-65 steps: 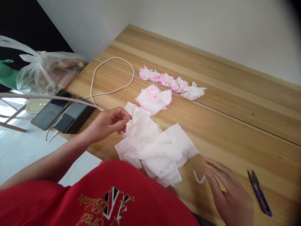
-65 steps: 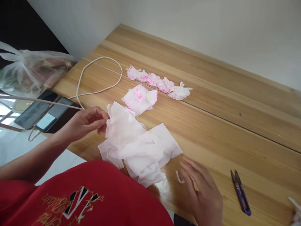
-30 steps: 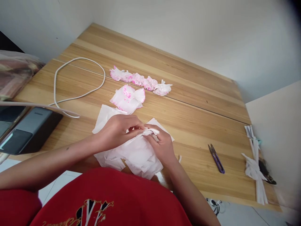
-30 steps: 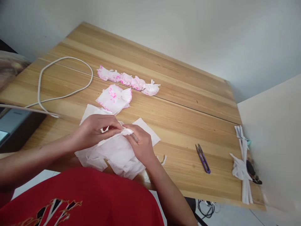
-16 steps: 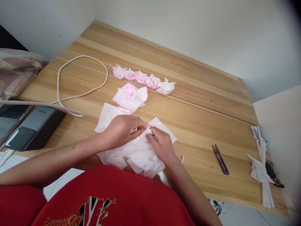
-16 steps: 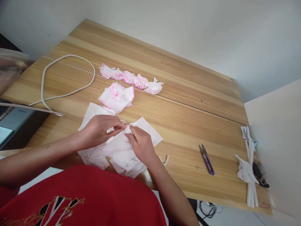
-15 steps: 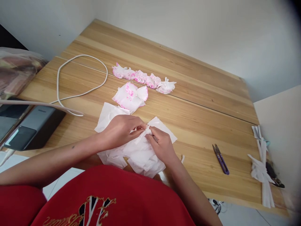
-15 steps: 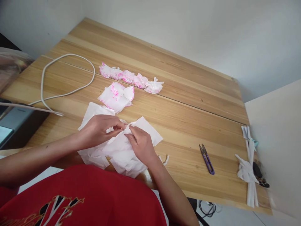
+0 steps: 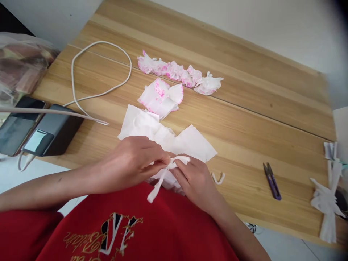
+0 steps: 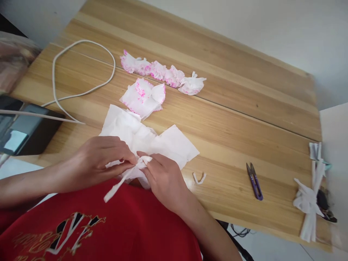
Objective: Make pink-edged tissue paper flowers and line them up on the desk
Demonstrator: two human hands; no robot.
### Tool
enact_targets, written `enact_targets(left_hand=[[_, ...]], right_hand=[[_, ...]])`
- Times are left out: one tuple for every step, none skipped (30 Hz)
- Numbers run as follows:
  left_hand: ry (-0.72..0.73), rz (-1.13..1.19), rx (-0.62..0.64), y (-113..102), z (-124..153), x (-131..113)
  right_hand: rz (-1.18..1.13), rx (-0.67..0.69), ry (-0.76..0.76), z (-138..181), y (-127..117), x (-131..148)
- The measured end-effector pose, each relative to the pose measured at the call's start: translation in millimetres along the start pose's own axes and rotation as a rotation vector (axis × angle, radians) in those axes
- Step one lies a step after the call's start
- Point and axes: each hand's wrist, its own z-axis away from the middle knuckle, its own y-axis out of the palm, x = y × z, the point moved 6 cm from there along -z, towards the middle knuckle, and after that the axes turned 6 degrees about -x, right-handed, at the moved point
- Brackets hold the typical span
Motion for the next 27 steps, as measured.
enact_targets(left_hand=[[-0.008, -0.01, 0.015, 0.9, 4.1, 0.5], [-0.026, -0.018, 0.029, 1.9, 7.9, 2.2], [-0.05, -0.024, 0.043, 3.1, 11.4, 4.8], [-0.076, -0.029, 0.057, 4.7, 14.7, 7.8], [-0.096, -0.031, 0.07, 6.4, 17.5, 10.6], [-0.112, -0.03, 0.082, 8.3, 19.9, 13.2], [-0.121, -0.023, 0.092, 10.3, 21.7, 15.2], [-0.124, -0.013, 0.096, 12.1, 22.9, 16.5], [-0.121, -0.001, 0.094, 13.6, 23.5, 17.2], [-0.115, 0.009, 0.09, 15.0, 23.5, 17.5], [-0.102, 0.016, 0.084, 16.2, 23.2, 17.2], [-0.083, 0.019, 0.076, 17.1, 22.5, 16.3], [-0.059, 0.02, 0.068, 17.8, 21.6, 15.1], [-0.036, 0.019, 0.065, 18.5, 20.8, 14.0], [-0.013, 0.018, 0.064, 19.2, 20.0, 12.8], [0.006, 0.016, 0.065, 19.8, 19.4, 12.0], [0.017, 0.008, 0.074, 21.0, 19.1, 11.8], [0.024, -0.002, 0.085, 22.5, 19.0, 11.9], [0.03, -0.014, 0.098, 24.4, 19.1, 12.2], [0.04, -0.026, 0.106, 26.4, 19.4, 12.4], [0.053, -0.038, 0.115, 28.8, 19.9, 12.5], [0.066, -0.048, 0.122, 31.4, 20.5, 12.5], [0.082, -0.056, 0.123, 33.7, 21.1, 12.1], [0.095, -0.064, 0.121, 35.8, 21.8, 11.8], [0.101, -0.072, 0.121, 37.7, 22.3, 11.7], [0.106, -0.078, 0.121, 39.3, 22.8, 11.4], [0.113, -0.082, 0.12, 40.5, 23.1, 10.7]], right_hand=[[0.001, 0.02, -0.01, 1.8, 1.7, 3.2], [0.008, 0.039, -0.021, 3.6, 2.9, 6.3], [0.023, 0.05, -0.031, 5.2, 2.9, 9.3], [0.047, 0.045, -0.035, 6.6, 1.5, 11.8], [0.074, 0.02, -0.033, 7.7, -1.5, 13.8], [0.098, -0.017, -0.031, 8.5, -5.1, 15.6], [0.11, -0.049, -0.031, 9.0, -8.1, 17.4], [0.108, -0.065, -0.033, 9.2, -9.5, 19.1], [0.098, -0.064, -0.039, 9.1, -9.0, 20.4], [0.087, -0.049, -0.048, 8.7, -6.9, 21.2], [0.084, -0.035, -0.055, 8.1, -4.3, 21.4], [0.089, -0.025, -0.056, 7.4, -1.5, 20.6], [0.099, -0.023, -0.054, 6.7, 0.8, 19.0], [0.107, -0.023, -0.052, 6.2, 2.7, 17.3], [0.106, -0.018, -0.054, 6.0, 4.4, 15.9], [0.099, -0.008, -0.058, 6.0, 5.9, 14.9], [0.091, 0.001, -0.064, 6.2, 6.9, 14.3], [0.086, 0.011, -0.07, 6.5, 7.6, 14.1], [0.089, 0.018, -0.074, 6.8, 8.2, 14.2], [0.1, 0.027, -0.073, 7.2, 8.9, 14.3], [0.119, 0.038, -0.069, 7.5, 10.0, 14.3], [0.139, 0.053, -0.061, 7.8, 11.5, 13.9], [0.154, 0.074, -0.049, 8.3, 13.5, 13.3], [0.163, 0.097, -0.035, 8.8, 15.7, 12.3], [0.164, 0.117, -0.02, 9.3, 17.8, 11.1], [0.156, 0.131, -0.005, 9.8, 19.3, 9.8], [0.138, 0.139, 0.009, 10.3, 20.3, 8.5]])
